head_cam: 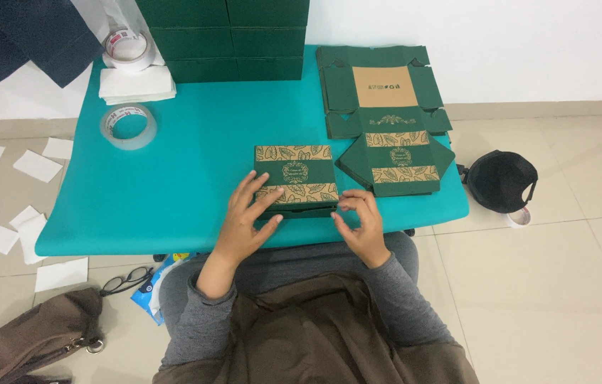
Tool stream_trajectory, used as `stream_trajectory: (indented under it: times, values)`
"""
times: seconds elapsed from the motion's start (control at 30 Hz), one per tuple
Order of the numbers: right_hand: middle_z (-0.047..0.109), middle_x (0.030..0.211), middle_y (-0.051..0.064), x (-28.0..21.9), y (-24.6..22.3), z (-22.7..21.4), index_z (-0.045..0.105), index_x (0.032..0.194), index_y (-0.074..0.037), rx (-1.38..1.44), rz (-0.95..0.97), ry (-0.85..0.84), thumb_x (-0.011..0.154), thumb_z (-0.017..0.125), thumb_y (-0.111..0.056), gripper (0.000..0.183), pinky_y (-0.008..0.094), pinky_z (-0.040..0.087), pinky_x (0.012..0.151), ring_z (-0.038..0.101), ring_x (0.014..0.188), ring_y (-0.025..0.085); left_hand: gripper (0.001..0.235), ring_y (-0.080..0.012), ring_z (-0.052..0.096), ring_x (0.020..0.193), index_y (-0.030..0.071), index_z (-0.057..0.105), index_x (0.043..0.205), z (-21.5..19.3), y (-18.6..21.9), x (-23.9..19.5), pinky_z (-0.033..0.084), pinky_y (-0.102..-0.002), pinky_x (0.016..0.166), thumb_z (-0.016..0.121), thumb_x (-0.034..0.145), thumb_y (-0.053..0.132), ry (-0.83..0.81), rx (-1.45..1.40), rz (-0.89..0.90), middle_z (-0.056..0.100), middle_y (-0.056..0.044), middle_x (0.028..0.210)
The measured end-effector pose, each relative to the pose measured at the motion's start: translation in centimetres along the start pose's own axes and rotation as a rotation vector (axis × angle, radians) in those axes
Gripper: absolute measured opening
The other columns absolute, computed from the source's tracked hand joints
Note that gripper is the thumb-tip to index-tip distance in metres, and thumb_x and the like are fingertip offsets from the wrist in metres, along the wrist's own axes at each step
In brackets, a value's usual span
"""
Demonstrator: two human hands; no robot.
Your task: The person assembles a flat cardboard box by folding its sides and securing them with tape. They then place a white paper insert inside and close the box.
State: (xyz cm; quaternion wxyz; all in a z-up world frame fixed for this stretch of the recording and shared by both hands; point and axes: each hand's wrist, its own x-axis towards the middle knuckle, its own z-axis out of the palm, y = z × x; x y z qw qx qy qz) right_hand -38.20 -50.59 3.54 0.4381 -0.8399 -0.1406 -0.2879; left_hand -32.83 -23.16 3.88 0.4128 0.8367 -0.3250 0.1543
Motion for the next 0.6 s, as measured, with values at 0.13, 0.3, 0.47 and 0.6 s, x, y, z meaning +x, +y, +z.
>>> stream_trajectory:
  times: [0.13, 0.3, 0.47, 0.6]
  values:
    - [0.060, 0.113, 0.013, -0.2, 0.2, 0.4, 0.065, 0.101, -0.006, 0.023, 0.014, 0.001, 0.086, 0.077, -0.001, 0.020, 0.038, 0.062, 0.077, 0.069, 0.094, 0.027, 0.043, -0.0469, 0.034, 0.148, 0.026, 0.066, 0.139, 1.0, -0.1, 0.0, 0.030, -0.065, 0.117, 0.071, 0.095, 0.028, 0.002, 0.001, 0.042, 0.049, -0.013, 0.151]
    - [0.058, 0.118, 0.016, -0.6, 1.3, 0.6, 0.065, 0.100, -0.005, 0.207, 0.116, -0.001, 0.086, 0.076, -0.001, 0.018, 0.041, 0.062, 0.079, 0.069, 0.099, 0.030, 0.043, -0.0468, 0.033, 0.148, 0.027, 0.068, 0.137, 1.6, -0.2, 0.0, 0.029, -0.064, 0.119, 0.071, 0.095, 0.025, 0.029, -0.005, 0.042, 0.051, -0.012, 0.150]
    - [0.057, 0.117, 0.016, -0.3, 0.7, 0.5, 0.064, 0.097, -0.005, 0.213, 0.108, 0.002, 0.088, 0.074, 0.001, 0.015, 0.041, 0.061, 0.079, 0.069, 0.098, 0.030, 0.042, -0.0462, 0.033, 0.148, 0.027, 0.067, 0.137, 1.5, -0.1, 0.0, 0.029, -0.063, 0.119, 0.071, 0.095, 0.025, 0.020, 0.006, 0.045, 0.051, -0.012, 0.150]
    - [0.058, 0.115, 0.016, 0.4, -0.2, 0.1, 0.064, 0.096, -0.005, 0.050, -0.031, 0.011, 0.086, 0.076, 0.002, 0.016, 0.042, 0.061, 0.077, 0.069, 0.097, 0.033, 0.041, -0.0472, 0.033, 0.148, 0.026, 0.067, 0.137, 1.2, 0.0, 0.1, 0.029, -0.064, 0.119, 0.069, 0.096, 0.023, 0.007, 0.005, 0.045, 0.052, -0.013, 0.149]
